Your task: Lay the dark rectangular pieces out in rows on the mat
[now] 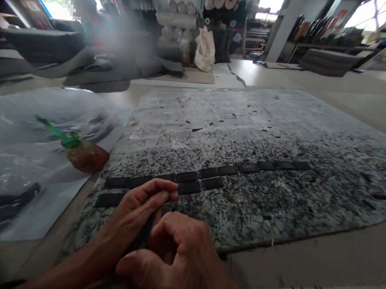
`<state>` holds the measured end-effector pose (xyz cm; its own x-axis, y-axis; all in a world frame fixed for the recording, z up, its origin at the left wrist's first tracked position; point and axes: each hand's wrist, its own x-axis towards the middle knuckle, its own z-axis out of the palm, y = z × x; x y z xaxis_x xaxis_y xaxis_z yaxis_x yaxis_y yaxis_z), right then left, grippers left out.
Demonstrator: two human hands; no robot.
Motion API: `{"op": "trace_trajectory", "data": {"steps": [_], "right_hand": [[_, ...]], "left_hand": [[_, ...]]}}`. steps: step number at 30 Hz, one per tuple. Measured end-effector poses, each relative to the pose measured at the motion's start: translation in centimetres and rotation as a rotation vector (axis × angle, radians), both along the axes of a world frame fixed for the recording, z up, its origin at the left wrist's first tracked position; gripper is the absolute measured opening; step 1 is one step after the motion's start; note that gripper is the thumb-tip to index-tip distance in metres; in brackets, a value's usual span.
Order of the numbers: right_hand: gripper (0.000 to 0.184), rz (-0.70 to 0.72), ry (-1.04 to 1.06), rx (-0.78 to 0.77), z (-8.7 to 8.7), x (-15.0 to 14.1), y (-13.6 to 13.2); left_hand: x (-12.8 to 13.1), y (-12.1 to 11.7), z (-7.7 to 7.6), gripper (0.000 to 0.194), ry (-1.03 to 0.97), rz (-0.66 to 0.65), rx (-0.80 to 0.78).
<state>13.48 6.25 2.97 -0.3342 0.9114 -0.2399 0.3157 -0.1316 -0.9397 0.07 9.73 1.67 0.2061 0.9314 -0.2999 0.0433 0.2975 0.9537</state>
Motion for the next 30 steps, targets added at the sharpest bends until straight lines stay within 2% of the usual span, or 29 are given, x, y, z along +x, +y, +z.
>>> {"op": "trace_trajectory", "data": {"steps": [4, 8, 11, 14, 17, 22, 27, 30], "right_hand": [[0.022, 0.002, 0.003, -0.022, -0.2, 0.1, 0.1], [0.020, -0.027, 0.045, -0.032, -1.3, 1.0, 0.1], [0.025, -0.084, 0.099, -0.032, -1.9, 2.3, 0.2], [0.034, -0.170, 0.180, -0.109, -2.2, 3.6, 0.4], [0.039, -0.254, 0.280, -0.204, -2.5, 4.5, 0.6], [0.032, -0.216, 0.447, -0.245, -2.9, 5.6, 0.9], [0.022, -0.255, 0.374, -0.252, -2.9, 7.7, 1.9], [0.016, -0.296, 0.271, -0.206, -3.1, 8.9, 2.5]], "left_hand": [[-0.1, -0.2, 0.0, 0.023, 0.139, -0.006, 0.067], [0.6, -0.1, 0.5, 0.028, 0.242, -0.126, 0.139], [1.2, -0.1, 1.0, 0.033, 0.250, -0.215, 0.130], [1.5, -0.1, 1.2, 0.033, 0.236, -0.263, 0.109], [1.8, 0.0, 1.1, 0.034, 0.237, -0.263, 0.062], [3.1, 0.3, 1.3, 0.032, 0.284, -0.224, 0.121], [4.6, 0.6, 1.2, 0.017, 0.185, -0.272, 0.043], [4.9, 0.8, 0.6, 0.017, 0.088, -0.298, -0.048]]}}
